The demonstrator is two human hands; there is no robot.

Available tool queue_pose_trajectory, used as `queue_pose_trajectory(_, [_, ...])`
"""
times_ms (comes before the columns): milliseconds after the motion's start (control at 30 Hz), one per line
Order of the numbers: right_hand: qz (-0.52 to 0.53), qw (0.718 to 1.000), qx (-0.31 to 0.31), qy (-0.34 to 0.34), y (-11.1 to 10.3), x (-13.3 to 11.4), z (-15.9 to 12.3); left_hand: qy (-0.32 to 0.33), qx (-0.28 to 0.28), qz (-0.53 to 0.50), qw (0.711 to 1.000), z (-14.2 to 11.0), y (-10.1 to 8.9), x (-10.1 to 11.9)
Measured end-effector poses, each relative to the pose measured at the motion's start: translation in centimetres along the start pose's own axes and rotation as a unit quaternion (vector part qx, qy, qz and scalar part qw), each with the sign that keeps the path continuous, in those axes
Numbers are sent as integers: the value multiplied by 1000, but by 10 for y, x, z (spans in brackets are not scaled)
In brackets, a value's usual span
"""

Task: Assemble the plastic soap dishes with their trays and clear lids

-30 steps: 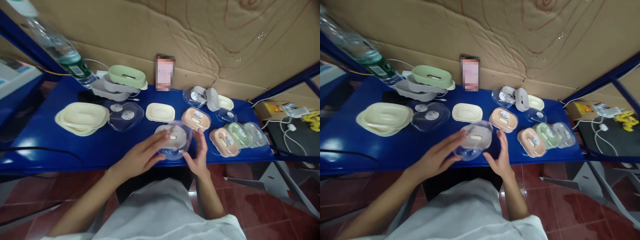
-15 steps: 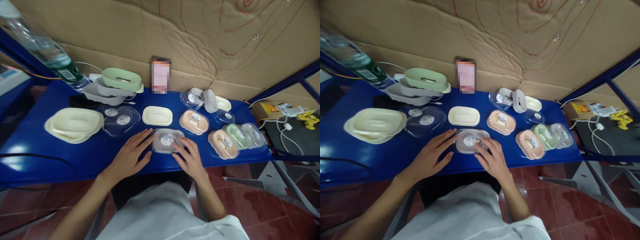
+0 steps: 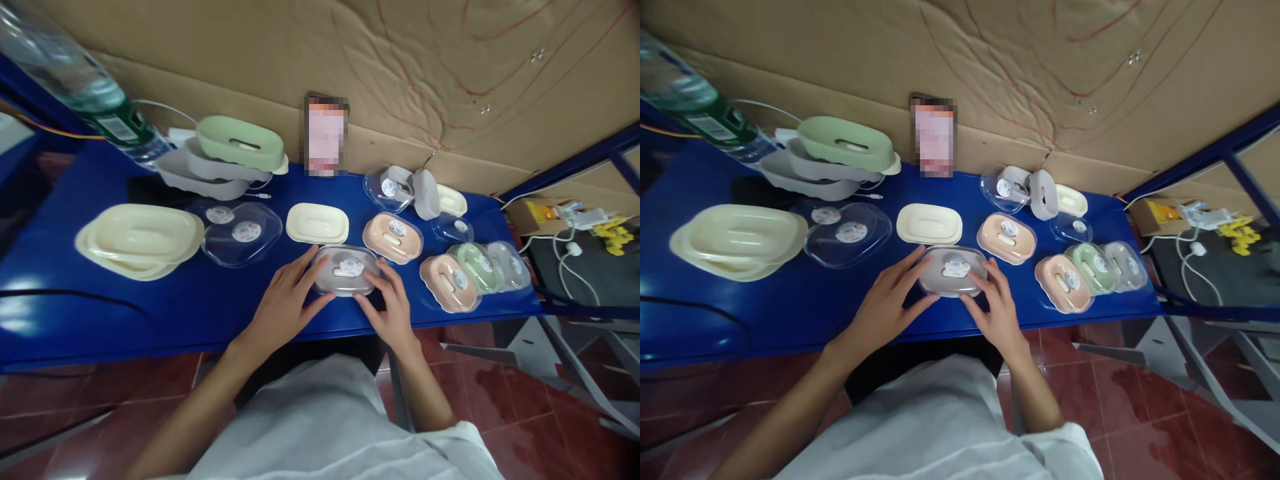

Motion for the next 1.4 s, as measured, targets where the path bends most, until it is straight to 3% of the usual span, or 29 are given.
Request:
queue_pose_trajectory(100, [-7,1000,6,12,-1,0,1,-8,-8,0,1000,2,3,1])
queue_pose_trajectory(333, [-42,998,-18,-36,2,-4,-3,-3,-10,-22,1000,-5,6,-6])
queue_pose_trajectory(533, [-74,996,18,-50,3,-4,-14,5,-8,-31,999,-7,8,-9])
queue_pose_trajectory(833, [-79,996,18,-22,8,2,-25,14,23,-27,999,-10,11,-12])
queue_pose_trajectory(1200, [-29,999,24,38,5,8,-11,30,31,-34,998,-6,13,-15])
queue_pose_trajectory(1400, [-47,998,40,33,6,9,-11,60,43,-7,997,-6,15,-12])
Point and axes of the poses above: each hand's wrist, its own z-axis towards the middle knuckle, its own y-axis out of the palm, x = y × z, the point moved 5 cm from there along z, towards the middle knuckle, and after that the axes turned 1 degree about y, right-handed, at the moved point
